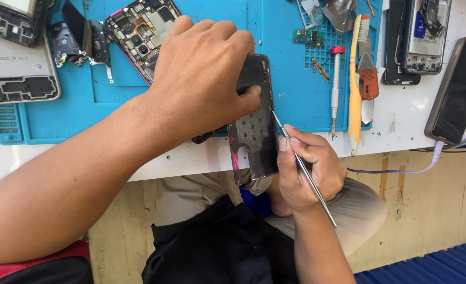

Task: Disassembling a mobile phone and removing internal components using tweezers on a repair bench.

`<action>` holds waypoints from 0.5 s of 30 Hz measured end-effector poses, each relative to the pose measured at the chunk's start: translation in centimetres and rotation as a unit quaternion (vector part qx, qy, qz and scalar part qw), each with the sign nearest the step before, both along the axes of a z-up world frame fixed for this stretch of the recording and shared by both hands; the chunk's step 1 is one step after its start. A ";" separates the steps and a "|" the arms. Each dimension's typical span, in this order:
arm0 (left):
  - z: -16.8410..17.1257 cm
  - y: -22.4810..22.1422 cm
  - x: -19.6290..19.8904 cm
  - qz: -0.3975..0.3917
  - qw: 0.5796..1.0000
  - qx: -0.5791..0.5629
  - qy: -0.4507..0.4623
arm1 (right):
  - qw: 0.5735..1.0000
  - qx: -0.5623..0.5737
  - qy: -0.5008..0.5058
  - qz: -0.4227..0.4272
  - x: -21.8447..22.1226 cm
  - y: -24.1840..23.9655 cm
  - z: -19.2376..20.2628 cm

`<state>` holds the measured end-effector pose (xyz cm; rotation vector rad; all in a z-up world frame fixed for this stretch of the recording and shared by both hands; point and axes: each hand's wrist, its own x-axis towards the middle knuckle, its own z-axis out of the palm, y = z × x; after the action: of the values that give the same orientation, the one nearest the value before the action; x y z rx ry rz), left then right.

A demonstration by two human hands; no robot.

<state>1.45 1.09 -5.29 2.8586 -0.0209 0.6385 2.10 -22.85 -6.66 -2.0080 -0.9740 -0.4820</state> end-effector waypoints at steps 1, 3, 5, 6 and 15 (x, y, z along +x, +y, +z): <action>0.0 0.0 0.1 0.002 1.000 0.001 -0.001 | 1.000 0.001 -0.001 0.002 -0.1 0.3 0.2; -0.1 -0.1 0.2 -0.001 1.000 -0.006 0.013 | 1.000 -0.007 -0.001 -0.018 -0.3 0.9 0.5; 0.0 0.1 0.1 -0.004 1.000 -0.002 0.014 | 1.000 -0.004 -0.012 -0.005 0.0 1.1 0.4; 0.0 0.1 0.1 -0.006 1.000 0.001 0.017 | 1.000 -0.001 -0.022 0.008 0.2 1.2 0.3; 0.0 0.2 0.0 -0.014 0.999 -0.008 0.042 | 0.998 0.044 0.036 -0.023 -0.5 -0.5 0.3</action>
<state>1.45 1.27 -5.33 2.8608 -0.0417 0.5090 1.57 -23.40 -6.37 -1.9588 -0.8498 -0.4673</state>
